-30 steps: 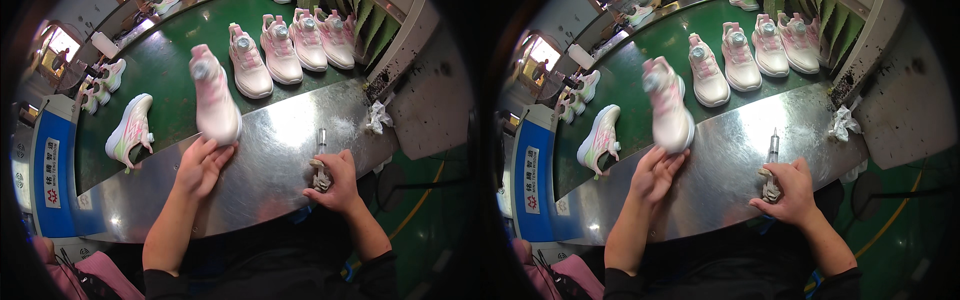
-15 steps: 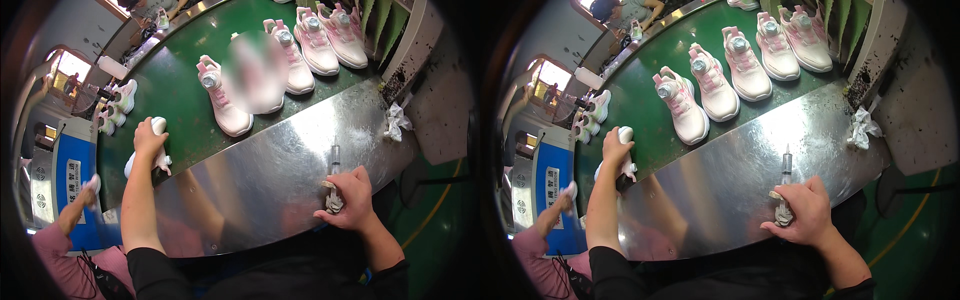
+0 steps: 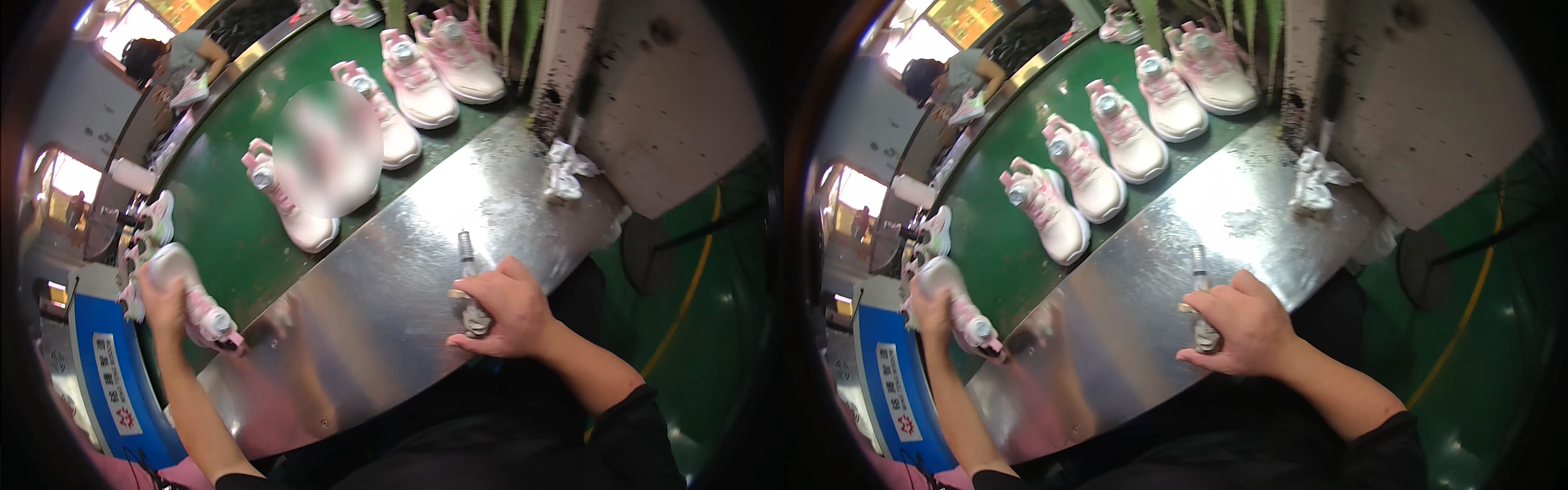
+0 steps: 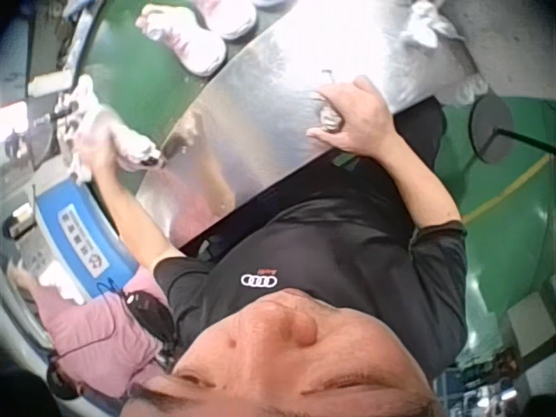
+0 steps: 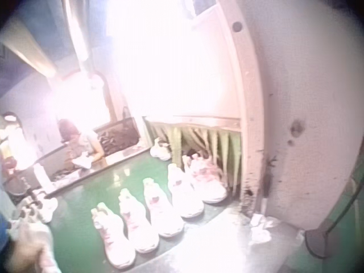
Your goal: The person applies liquid adhesive along the sole seams of shoes using a syringe, turning each shoe by hand to coat the edges.
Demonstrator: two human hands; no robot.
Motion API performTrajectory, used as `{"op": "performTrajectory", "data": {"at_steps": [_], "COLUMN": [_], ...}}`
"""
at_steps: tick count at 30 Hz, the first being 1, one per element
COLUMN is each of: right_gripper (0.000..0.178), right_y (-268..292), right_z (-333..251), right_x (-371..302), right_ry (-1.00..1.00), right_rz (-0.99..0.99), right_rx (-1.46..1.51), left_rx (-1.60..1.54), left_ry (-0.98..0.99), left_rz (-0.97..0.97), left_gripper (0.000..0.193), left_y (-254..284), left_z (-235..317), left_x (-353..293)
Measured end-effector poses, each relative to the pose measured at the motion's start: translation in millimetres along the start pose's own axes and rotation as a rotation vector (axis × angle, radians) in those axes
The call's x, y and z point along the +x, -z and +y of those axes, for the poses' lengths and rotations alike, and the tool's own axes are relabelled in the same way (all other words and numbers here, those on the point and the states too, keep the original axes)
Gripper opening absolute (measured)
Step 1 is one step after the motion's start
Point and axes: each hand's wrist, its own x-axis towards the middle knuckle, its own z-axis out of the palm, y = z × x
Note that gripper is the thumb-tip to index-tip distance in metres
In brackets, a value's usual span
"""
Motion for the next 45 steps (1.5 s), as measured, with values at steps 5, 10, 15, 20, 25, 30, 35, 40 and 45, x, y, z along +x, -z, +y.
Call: {"op": "performTrajectory", "data": {"at_steps": [5,10,15,20,25,30,35,40,45], "right_gripper": [0.055,0.055,0.061,0.067,0.066,0.081,0.081,0.062,0.062], "right_y": [-1,14,34,42,52,54,43,28,20], "right_z": [-4,-11,-6,-7,-27,-53,-102,-135,-148], "right_x": [-5,-12,-26,-28,-27,-21,23,56,70], "right_ry": [0.01,-0.076,-0.24,-0.417,-0.275,-0.334,-0.186,-0.089,-0.051], "right_rz": [0.05,0.02,0.026,0.025,-0.067,-0.112,-0.195,-0.309,-0.403], "right_rx": [-0.039,0.056,0.105,0.221,0.242,0.863,1.428,1.475,1.483], "left_rx": [-1.299,-1.608,-1.703,-1.759,-1.724,-1.7,-1.792,-1.828,-1.813], "left_ry": [0.376,0.699,0.726,0.604,0.486,0.295,0.268,0.123,0.05], "left_rz": [-0.127,-0.359,-0.434,-0.396,-0.434,-0.497,-0.432,-0.513,-0.462], "left_gripper": [0.045,0.051,0.053,0.053,0.056,0.057,0.069,0.065,0.062], "left_y": [19,-34,-83,-88,-84,-75,-68,-57,-53], "left_z": [2,57,102,103,85,105,93,102,104], "left_x": [-41,-99,-142,-153,-163,-158,-173,-172,-177]}}
